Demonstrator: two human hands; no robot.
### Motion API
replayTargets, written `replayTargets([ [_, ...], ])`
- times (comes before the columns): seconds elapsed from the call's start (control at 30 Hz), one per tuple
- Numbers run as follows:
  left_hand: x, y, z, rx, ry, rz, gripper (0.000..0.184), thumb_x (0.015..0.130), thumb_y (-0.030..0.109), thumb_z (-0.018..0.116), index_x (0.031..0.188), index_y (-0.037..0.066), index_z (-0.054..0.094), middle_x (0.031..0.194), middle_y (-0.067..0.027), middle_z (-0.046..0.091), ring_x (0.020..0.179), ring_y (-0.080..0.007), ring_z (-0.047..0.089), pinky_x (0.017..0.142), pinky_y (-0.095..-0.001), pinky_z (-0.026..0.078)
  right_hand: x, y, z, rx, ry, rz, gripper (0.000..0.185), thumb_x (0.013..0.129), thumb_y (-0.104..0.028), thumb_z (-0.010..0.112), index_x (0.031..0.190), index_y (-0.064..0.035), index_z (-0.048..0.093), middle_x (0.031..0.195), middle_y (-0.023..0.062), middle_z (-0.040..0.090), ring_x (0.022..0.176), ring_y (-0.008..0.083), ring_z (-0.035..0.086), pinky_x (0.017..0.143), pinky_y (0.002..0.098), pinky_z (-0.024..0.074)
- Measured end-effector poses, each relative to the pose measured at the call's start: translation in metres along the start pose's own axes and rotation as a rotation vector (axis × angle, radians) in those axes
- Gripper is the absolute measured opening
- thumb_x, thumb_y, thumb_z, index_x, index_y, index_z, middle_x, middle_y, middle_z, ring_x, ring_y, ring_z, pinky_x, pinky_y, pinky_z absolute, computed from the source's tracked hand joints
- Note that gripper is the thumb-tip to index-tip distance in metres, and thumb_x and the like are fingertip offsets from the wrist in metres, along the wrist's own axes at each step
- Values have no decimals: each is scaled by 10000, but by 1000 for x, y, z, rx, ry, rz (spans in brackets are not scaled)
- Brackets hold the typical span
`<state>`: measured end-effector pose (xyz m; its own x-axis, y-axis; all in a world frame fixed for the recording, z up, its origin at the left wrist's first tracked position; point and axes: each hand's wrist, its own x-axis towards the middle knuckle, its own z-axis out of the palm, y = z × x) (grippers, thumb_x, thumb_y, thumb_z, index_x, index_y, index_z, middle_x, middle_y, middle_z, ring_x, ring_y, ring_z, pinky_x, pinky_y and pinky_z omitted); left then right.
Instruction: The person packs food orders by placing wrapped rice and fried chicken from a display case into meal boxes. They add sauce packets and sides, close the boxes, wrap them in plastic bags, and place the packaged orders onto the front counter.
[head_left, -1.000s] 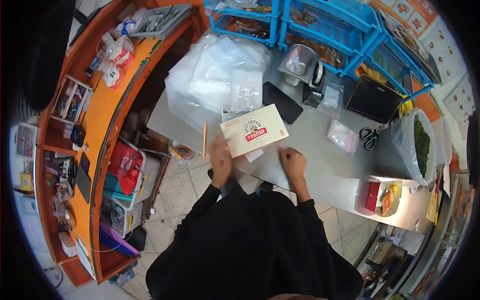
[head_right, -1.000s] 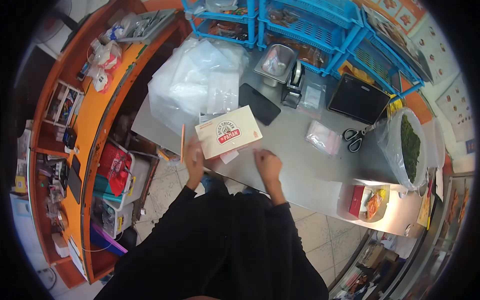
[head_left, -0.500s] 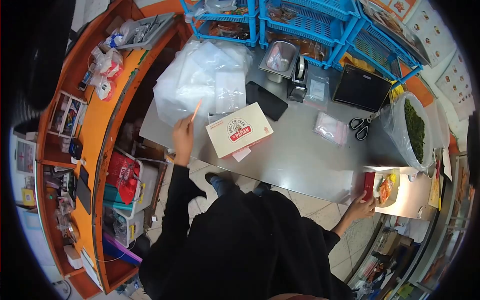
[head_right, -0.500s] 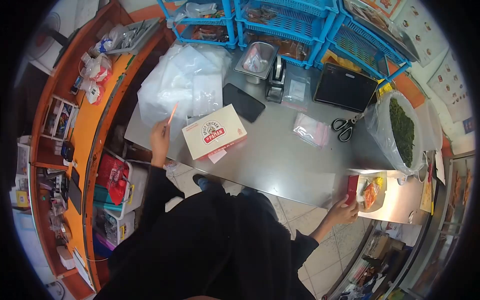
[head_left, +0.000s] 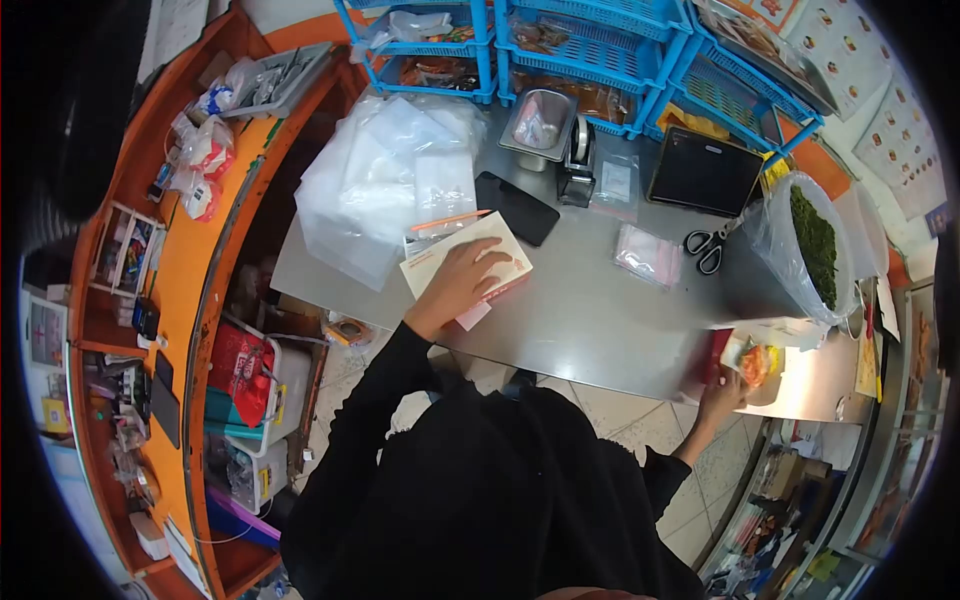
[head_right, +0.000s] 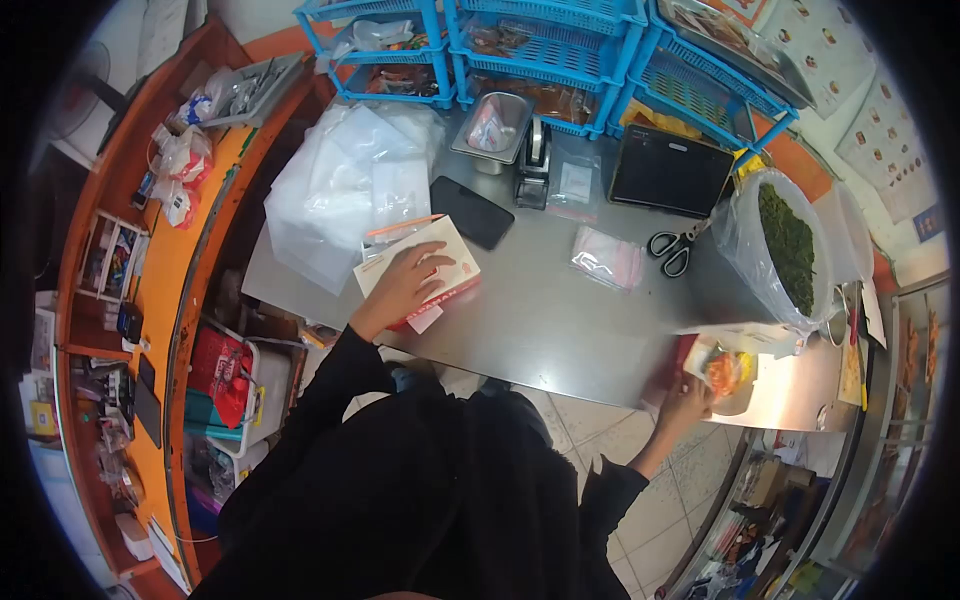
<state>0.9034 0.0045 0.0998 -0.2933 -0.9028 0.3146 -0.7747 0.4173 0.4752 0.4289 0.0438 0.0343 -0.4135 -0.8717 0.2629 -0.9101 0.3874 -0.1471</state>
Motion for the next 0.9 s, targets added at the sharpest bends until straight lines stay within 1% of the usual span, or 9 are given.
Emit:
replayTargets([
  [0.23,5,35,5,-416,-125,-87,408,776,187,574,1160,88,475,1162,-93,460,1064,-275,447,900,-354,357,-51,-111,-12,272,-86,-546,160,680,-218,656,771,-92,615,797,47,568,904,267,462,819,429,312],
  [0.37,25,53,27,-386,123,-62,364,790,199,555,1125,65,503,1073,-94,515,999,-268,489,843,-340,395,-80,-171,-43,526,-367,-740,276,682,-225,648,945,-147,626,945,47,555,1019,305,427,895,460,264],
  [0.5,44,40,26,-91,66,7,215,801,193,524,938,38,581,909,-103,556,843,-277,537,682,-354,452,-30,-174,-37,455,138,-411,479,684,-223,652,1130,-119,510,1173,137,423,1079,344,367,904,468,236],
  [0.53,46,40,25,-42,58,-37,201,806,205,515,888,38,590,873,-99,560,817,-278,542,658,-361,453,-11,-182,-52,419,367,-401,365,718,-215,629,1047,-74,557,1064,154,499,1000,320,453,853,435,320],
  [0.6,47,45,22,28,94,-75,209,814,216,497,755,40,593,804,-94,565,745,-280,552,611,-371,451,23,-172,-45,408,157,-475,322,742,-218,614,1010,-42,576,955,159,536,876,301,516,762,386,388],
  [0.7,61,54,13,33,-207,-204,225,843,212,478,901,21,583,843,-99,579,793,-237,581,650,-343,470,36,-187,-54,276,-253,-406,307,779,-236,594,963,9,590,850,161,567,737,252,573,631,311,440],
  [0.73,66,52,15,-318,-244,-373,244,855,211,467,961,12,556,872,-103,582,817,-219,586,671,-331,472,34,-194,-59,210,-406,-355,314,791,-244,588,950,27,593,825,161,573,697,231,586,588,286,449],
  [0.8,71,45,24,-1032,-299,-697,305,877,210,446,1083,-8,504,931,-112,589,865,-185,596,713,-307,477,27,-198,-59,689,-591,-174,293,820,-238,565,925,34,587,813,129,592,659,184,581,585,263,457],
  [0.9,64,40,46,-1391,-240,-544,388,893,206,426,1203,-25,392,1042,-120,561,880,-166,596,730,-290,481,20,-195,-49,1229,-694,-77,256,839,-189,547,957,36,574,799,92,609,662,145,592,601,257,474],
])
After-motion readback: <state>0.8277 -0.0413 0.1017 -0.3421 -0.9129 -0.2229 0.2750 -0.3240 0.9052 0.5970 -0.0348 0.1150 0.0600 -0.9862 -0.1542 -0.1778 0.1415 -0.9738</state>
